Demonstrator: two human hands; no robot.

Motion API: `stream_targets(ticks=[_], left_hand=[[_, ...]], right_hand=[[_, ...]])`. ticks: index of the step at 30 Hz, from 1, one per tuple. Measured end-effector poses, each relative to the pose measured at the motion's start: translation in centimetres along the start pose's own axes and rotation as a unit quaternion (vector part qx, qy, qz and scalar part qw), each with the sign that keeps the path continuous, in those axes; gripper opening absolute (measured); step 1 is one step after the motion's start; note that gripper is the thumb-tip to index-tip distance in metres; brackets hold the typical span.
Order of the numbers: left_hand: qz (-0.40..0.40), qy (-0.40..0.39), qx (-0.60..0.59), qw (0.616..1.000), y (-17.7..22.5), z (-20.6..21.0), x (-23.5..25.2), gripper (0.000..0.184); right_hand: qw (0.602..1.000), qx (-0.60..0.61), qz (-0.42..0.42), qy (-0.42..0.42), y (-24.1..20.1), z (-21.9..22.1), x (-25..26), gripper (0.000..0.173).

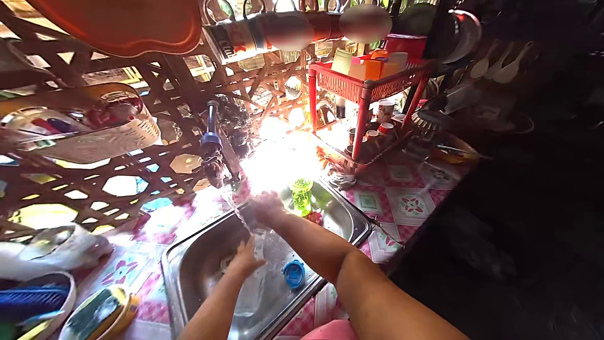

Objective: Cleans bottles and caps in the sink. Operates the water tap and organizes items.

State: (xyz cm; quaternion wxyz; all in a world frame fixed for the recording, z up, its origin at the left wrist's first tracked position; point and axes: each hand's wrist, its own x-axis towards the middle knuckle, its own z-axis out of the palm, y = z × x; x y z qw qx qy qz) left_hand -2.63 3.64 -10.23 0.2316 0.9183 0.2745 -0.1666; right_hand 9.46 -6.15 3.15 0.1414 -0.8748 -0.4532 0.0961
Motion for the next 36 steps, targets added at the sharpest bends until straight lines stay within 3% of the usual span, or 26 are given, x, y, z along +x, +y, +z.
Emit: stream_targets(ticks=[4,8,10,11,13,15,18,20,22,24,26,30,32,35,36], left_hand=[[0.064,-0.065,0.037,0.995,-0.8,2.2,-2.0,0.097],[0.158,-0.122,0.061,0.978,-0.8,2.7,-3.2,0.068],[0.139,-0.036,-0.073,0.987,-1.2,2.3,-4.0,0.055],[0.116,0.063,-0.148,0.98,-1.1,1.9,-4.6,0.052],[0.064,0.241,-0.227,0.941,-0.6,0.5,-5.1,0.06],[0.062,0.317,-0.242,0.915,-0.3,-1.0,-4.2,0.079],[0.098,0.297,-0.256,0.915,1.4,-3.3,-2.8,0.109],[0.095,0.3,-0.319,0.894,2.9,-4.2,-2.0,0.118],[0.075,0.299,-0.358,0.882,3.6,-4.6,-1.2,0.113],[0.082,0.261,-0.349,0.896,3.2,-4.6,-0.6,0.108],[0.098,0.251,-0.359,0.893,2.9,-4.7,-0.1,0.108],[0.138,0.261,-0.524,0.799,2.5,-5.2,-0.7,0.102],[0.143,0.241,-0.56,0.78,1.7,-5.5,-0.6,0.097],[0.126,0.215,-0.522,0.816,1.0,-5.6,-1.2,0.098],[0.115,0.22,-0.497,0.832,0.9,-5.4,-1.4,0.095]], right_hand=[[0.991,-0.066,-0.109,-0.037,-2.7,0.8,2.3,0.031],[0.994,-0.051,-0.095,-0.028,-3.9,1.1,3.4,0.043],[0.997,-0.016,-0.073,-0.031,-3.6,1.1,3.8,0.045],[0.997,0.001,-0.067,-0.026,-3.1,1.5,4.0,0.044],[0.998,0.024,-0.065,0.0,-2.2,2.1,4.4,0.043],[0.997,0.045,-0.067,0.016,-1.7,1.9,4.0,0.042],[0.995,0.079,-0.056,0.013,-2.1,0.3,3.2,0.044],[0.994,0.095,-0.052,-0.026,-2.5,-1.1,3.2,0.045],[0.992,0.076,-0.068,-0.075,-2.6,-1.8,3.8,0.045],[0.99,0.026,-0.084,-0.11,-2.7,-2.3,4.2,0.048],[0.99,0.005,-0.089,-0.111,-3.0,-2.8,4.3,0.047],[0.978,0.076,-0.195,0.002,-2.7,-1.9,5.1,0.041],[0.953,0.177,-0.227,0.096,-2.0,-0.6,5.7,0.037],[0.952,0.28,-0.124,0.016,-1.6,-0.7,5.0,0.071],[0.953,0.279,-0.115,-0.009,-1.4,-0.6,5.1,0.074]])
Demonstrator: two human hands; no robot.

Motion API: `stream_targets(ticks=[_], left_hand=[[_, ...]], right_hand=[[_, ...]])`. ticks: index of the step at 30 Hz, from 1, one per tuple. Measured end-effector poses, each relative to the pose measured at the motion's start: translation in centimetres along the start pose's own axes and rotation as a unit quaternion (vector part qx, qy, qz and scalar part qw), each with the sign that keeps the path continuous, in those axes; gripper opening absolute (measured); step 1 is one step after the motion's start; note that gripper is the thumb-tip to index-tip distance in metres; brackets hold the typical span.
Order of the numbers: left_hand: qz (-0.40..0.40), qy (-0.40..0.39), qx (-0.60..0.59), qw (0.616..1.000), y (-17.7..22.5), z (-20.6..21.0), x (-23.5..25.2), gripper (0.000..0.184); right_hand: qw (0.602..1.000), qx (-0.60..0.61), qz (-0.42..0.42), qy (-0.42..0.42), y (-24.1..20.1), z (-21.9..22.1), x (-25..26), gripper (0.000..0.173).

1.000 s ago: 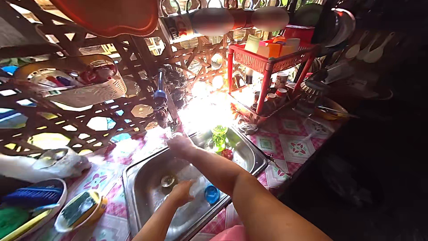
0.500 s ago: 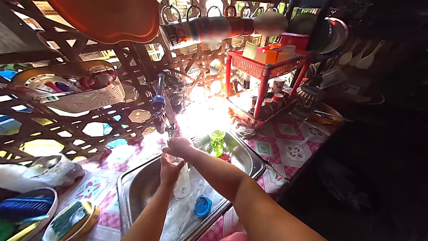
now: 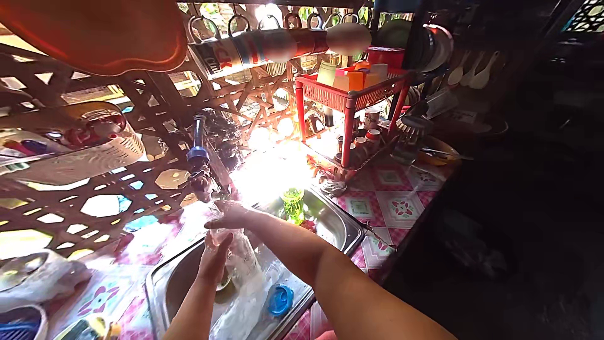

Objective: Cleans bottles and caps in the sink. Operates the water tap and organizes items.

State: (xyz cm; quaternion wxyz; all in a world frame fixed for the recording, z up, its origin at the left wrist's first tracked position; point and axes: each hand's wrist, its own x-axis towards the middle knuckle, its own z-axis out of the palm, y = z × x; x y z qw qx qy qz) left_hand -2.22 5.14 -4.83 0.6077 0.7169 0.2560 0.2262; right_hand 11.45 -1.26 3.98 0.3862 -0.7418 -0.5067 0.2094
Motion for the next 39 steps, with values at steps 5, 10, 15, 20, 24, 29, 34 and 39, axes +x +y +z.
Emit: stream_targets(ticks=[5,10,15,20,24,29,34,39], left_hand=[[0.002,0.025,-0.031,0.999,-1.7,1.4,-1.0,0.073],[-0.163,0.073,-0.095,0.979,-4.5,1.3,-2.4,0.076],[-0.304,0.107,-0.152,0.934,-6.5,0.3,-3.8,0.075],[-0.252,0.157,-0.303,0.906,-6.3,-1.7,-4.7,0.082],[-0.155,0.236,-0.299,0.911,-5.8,-2.2,-4.1,0.055],[-0.103,0.187,-0.098,0.972,-3.3,-1.9,-1.6,0.069],[-0.083,0.054,0.03,0.995,1.5,-0.5,2.5,0.073],[-0.064,-0.002,0.064,0.996,2.7,0.6,6.3,0.065]], right_hand=[[0.996,-0.022,-0.023,0.084,-0.2,0.1,-0.3,0.067],[0.995,-0.032,-0.017,0.097,-1.6,0.3,-1.3,0.069],[0.965,0.128,0.03,0.227,-1.4,0.5,-3.2,0.061],[0.858,0.348,0.14,0.351,3.4,4.9,-7.9,0.069],[0.733,0.475,0.309,0.376,7.2,9.2,-11.7,0.063],[0.724,0.456,0.438,0.277,10.2,9.5,-13.7,0.055],[0.682,0.492,0.464,0.278,11.4,9.2,-13.4,0.043],[0.646,0.562,0.436,0.277,11.4,9.2,-13.7,0.048]])
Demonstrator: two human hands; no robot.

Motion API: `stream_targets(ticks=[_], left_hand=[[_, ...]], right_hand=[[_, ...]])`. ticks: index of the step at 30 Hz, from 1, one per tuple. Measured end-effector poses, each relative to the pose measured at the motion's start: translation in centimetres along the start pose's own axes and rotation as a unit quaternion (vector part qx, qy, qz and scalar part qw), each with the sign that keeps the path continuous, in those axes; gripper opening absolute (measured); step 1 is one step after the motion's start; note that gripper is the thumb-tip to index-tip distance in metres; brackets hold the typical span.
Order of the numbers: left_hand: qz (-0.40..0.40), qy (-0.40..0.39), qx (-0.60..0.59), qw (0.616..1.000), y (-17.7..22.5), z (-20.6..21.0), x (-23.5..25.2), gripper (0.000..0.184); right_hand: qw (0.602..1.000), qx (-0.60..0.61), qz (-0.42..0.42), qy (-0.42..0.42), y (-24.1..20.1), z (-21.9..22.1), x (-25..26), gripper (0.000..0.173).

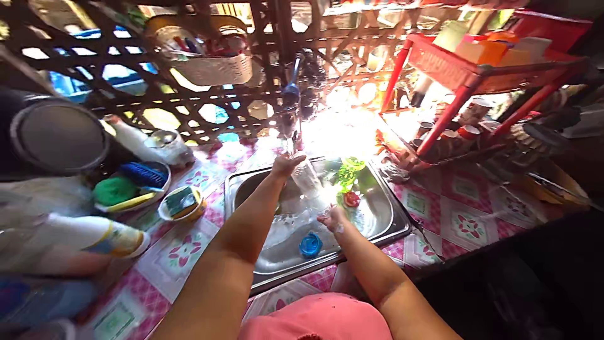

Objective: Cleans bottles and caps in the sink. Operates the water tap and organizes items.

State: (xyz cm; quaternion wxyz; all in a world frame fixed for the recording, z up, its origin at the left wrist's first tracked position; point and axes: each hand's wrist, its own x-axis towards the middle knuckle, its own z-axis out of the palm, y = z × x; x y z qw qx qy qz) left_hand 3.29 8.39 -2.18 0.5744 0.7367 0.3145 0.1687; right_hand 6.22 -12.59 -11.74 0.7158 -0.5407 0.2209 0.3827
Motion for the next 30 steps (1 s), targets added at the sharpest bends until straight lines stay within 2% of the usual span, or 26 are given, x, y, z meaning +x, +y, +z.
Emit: stream_targets(ticks=[3,4,6,11,14,18,20,22,23,25,27,30], left_hand=[[0.003,0.033,-0.051,0.998,1.0,1.0,-0.2,0.061],[-0.006,0.03,-0.071,0.997,1.3,1.3,-0.4,0.054],[-0.022,0.006,-0.113,0.993,1.4,1.6,-0.7,0.043],[-0.006,-0.037,-0.269,0.962,1.9,-0.8,-3.6,0.036],[-0.024,-0.067,-0.321,0.944,1.2,-3.4,-6.2,0.04],[0.013,-0.167,-0.392,0.904,-2.1,-5.6,-8.0,0.051],[-0.011,-0.197,-0.413,0.889,-3.7,-6.1,-9.0,0.052],[-0.041,-0.246,-0.398,0.883,-5.1,-6.7,-9.7,0.067],[-0.054,-0.267,-0.373,0.887,-5.5,-6.9,-10.0,0.077],[-0.092,-0.265,-0.298,0.913,-5.6,-6.4,-10.2,0.081],[-0.116,-0.214,-0.241,0.94,-5.7,-5.5,-10.2,0.079],[-0.093,-0.148,-0.208,0.963,-6.6,-4.9,-10.0,0.086]], right_hand=[[1.0,-0.006,0.011,-0.023,-0.1,0.3,-0.3,0.059],[1.0,-0.01,0.011,-0.025,-0.2,0.4,-0.5,0.063],[1.0,-0.006,0.008,-0.018,-0.4,0.6,-0.8,0.066],[0.998,-0.016,0.018,-0.053,-1.4,1.7,-0.9,0.071],[0.995,0.009,0.006,-0.104,-2.9,3.6,-1.5,0.067],[0.989,0.028,-0.081,-0.117,-5.3,6.5,-0.4,0.051],[0.985,0.017,-0.108,-0.132,-6.3,8.0,0.2,0.049],[0.976,0.0,-0.134,-0.169,-7.0,9.7,-0.1,0.044],[0.968,-0.021,-0.15,-0.198,-7.0,10.4,-0.4,0.043],[0.943,-0.081,-0.179,-0.267,-6.7,12.0,-1.6,0.042],[0.935,-0.113,-0.152,-0.299,-6.5,14.3,-2.4,0.048],[0.919,-0.145,-0.14,-0.339,-6.3,17.7,-1.7,0.054]])
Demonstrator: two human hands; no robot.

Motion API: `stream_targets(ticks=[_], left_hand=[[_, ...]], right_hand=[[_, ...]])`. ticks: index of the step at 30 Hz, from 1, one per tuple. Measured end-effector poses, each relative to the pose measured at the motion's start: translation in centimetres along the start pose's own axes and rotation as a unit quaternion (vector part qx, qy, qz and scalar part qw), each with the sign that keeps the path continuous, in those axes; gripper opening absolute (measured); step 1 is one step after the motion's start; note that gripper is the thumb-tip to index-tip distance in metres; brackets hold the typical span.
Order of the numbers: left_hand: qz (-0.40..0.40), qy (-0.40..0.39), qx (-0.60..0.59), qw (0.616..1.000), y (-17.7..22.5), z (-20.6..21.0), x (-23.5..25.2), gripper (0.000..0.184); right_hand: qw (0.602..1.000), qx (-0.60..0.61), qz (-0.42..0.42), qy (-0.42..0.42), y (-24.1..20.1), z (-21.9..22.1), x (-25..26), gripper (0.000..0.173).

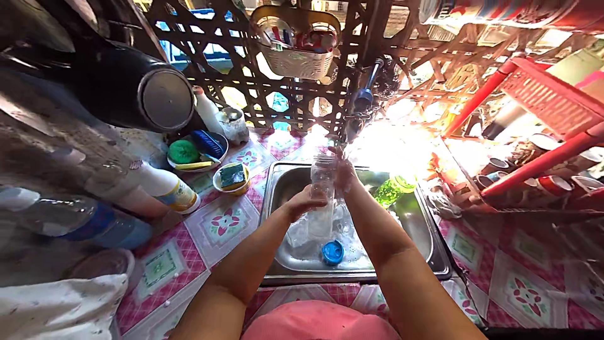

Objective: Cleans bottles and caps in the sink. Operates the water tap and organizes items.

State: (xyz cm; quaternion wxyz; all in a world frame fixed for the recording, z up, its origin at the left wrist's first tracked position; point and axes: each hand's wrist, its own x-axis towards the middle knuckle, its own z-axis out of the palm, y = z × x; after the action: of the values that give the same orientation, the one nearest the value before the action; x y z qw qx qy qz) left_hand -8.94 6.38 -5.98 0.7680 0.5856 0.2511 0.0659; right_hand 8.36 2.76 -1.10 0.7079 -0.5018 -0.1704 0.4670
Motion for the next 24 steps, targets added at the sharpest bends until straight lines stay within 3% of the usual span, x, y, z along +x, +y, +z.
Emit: stream_targets(ticks=[2,5,9,11,13,15,18,20,24], left_hand=[[0.022,0.015,-0.035,0.999,-0.4,-0.4,0.0,0.089],[0.029,0.022,-0.053,0.998,-0.8,-0.5,-0.8,0.098],[0.024,0.019,-0.063,0.998,-0.7,0.0,-1.4,0.1],[0.009,0.022,-0.067,0.997,-0.7,0.3,-1.1,0.107],[0.001,0.021,-0.073,0.997,-0.7,0.6,-0.2,0.108],[0.003,0.009,-0.074,0.997,-0.3,1.0,0.9,0.106],[0.017,0.001,-0.034,0.999,0.7,2.5,2.7,0.106],[0.029,0.004,0.01,1.0,1.4,3.5,3.8,0.106],[0.105,0.058,0.101,0.988,2.6,4.7,5.9,0.104]], right_hand=[[0.999,-0.039,0.019,-0.002,0.0,0.7,2.5,0.05],[0.993,-0.093,0.049,0.053,-0.3,2.1,5.1,0.029],[0.961,-0.25,0.09,0.08,-3.5,4.6,6.1,0.029],[0.923,-0.371,0.09,0.036,-4.0,4.5,7.0,0.027],[0.871,-0.48,0.078,-0.065,-4.9,4.1,6.7,0.026],[0.843,-0.512,0.051,-0.154,-6.0,3.0,6.4,0.022],[0.907,-0.391,0.019,-0.153,-7.2,-0.3,5.6,0.01],[0.948,-0.302,0.014,-0.102,-9.2,-1.3,2.5,0.02],[0.942,-0.324,-0.036,-0.074,-11.4,-3.2,0.0,0.032]])
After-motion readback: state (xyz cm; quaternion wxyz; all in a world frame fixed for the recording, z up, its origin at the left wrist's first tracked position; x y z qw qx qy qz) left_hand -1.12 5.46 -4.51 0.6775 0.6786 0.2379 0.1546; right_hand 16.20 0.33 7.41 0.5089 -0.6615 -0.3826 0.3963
